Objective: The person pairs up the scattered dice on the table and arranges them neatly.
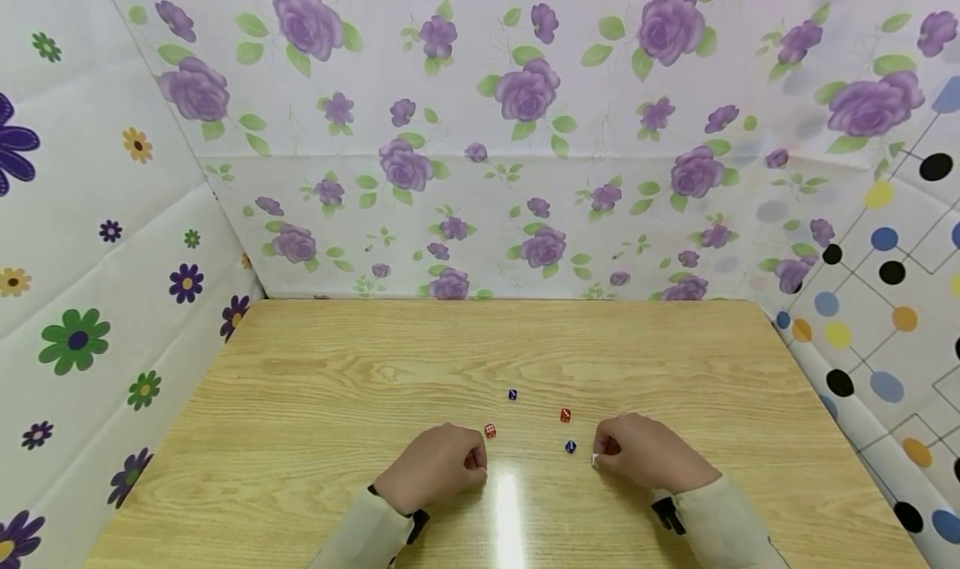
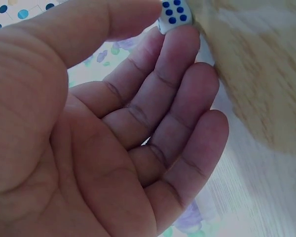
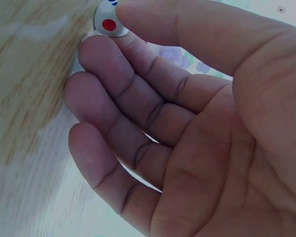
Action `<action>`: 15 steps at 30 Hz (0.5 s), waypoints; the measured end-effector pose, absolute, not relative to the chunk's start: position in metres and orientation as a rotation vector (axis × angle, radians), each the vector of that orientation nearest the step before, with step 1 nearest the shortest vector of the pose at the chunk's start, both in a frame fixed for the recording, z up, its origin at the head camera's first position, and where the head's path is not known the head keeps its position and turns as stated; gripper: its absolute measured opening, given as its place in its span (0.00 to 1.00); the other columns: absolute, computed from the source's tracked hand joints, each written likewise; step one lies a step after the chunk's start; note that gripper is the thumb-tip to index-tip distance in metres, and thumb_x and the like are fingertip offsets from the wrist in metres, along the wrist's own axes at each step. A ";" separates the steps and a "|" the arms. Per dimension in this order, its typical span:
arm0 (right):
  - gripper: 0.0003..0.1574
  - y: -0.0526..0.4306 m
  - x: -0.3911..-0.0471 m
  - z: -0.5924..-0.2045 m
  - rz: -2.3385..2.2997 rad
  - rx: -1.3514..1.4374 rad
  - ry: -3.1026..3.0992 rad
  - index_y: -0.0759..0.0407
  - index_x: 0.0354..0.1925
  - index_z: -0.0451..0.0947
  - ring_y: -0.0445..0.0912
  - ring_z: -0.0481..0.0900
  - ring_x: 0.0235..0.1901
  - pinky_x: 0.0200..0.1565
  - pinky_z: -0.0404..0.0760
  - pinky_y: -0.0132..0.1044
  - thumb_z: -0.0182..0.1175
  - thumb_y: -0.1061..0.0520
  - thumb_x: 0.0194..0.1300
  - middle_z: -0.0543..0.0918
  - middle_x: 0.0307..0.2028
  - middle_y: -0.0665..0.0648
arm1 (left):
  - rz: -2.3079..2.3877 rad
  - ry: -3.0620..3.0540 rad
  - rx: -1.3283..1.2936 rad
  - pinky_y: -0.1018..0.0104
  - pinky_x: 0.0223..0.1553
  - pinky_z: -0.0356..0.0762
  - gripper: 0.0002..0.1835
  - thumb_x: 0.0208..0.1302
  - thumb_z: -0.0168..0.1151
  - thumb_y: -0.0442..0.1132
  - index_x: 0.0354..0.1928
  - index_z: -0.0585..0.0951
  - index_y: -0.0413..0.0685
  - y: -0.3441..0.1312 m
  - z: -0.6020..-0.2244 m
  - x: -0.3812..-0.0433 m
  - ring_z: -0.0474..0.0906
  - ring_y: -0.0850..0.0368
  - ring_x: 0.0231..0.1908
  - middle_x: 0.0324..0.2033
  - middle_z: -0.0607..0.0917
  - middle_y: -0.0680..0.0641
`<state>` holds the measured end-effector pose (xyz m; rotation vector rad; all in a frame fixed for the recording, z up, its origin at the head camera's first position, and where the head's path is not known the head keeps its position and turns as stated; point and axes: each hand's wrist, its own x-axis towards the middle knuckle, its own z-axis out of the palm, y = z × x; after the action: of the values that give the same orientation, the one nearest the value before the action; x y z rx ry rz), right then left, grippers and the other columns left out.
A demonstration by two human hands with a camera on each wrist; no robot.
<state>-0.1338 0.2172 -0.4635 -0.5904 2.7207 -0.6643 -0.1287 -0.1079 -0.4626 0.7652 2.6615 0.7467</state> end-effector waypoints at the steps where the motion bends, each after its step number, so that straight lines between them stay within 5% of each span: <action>1: 0.10 0.217 -0.134 -0.464 -0.666 -0.591 2.721 0.45 0.29 0.80 0.36 0.70 0.24 0.30 0.71 0.35 0.71 0.55 0.66 0.77 0.25 0.39 | 0.740 2.665 0.767 0.66 0.39 0.76 0.08 0.59 0.68 0.35 0.28 0.82 0.60 -0.108 -0.463 -0.129 0.72 0.70 0.24 0.24 0.78 0.66; 15: 0.10 0.217 -0.134 -0.463 -0.682 -0.619 2.716 0.45 0.30 0.81 0.36 0.70 0.24 0.30 0.71 0.35 0.71 0.54 0.67 0.77 0.26 0.38 | 0.659 2.710 0.812 0.70 0.32 0.72 0.08 0.55 0.67 0.33 0.28 0.83 0.58 -0.104 -0.462 -0.129 0.71 0.69 0.25 0.24 0.77 0.65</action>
<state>-0.1342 0.2166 -0.4631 -0.6193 2.7159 -0.6818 -0.1287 -0.1042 -0.4623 0.8123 2.7098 0.6590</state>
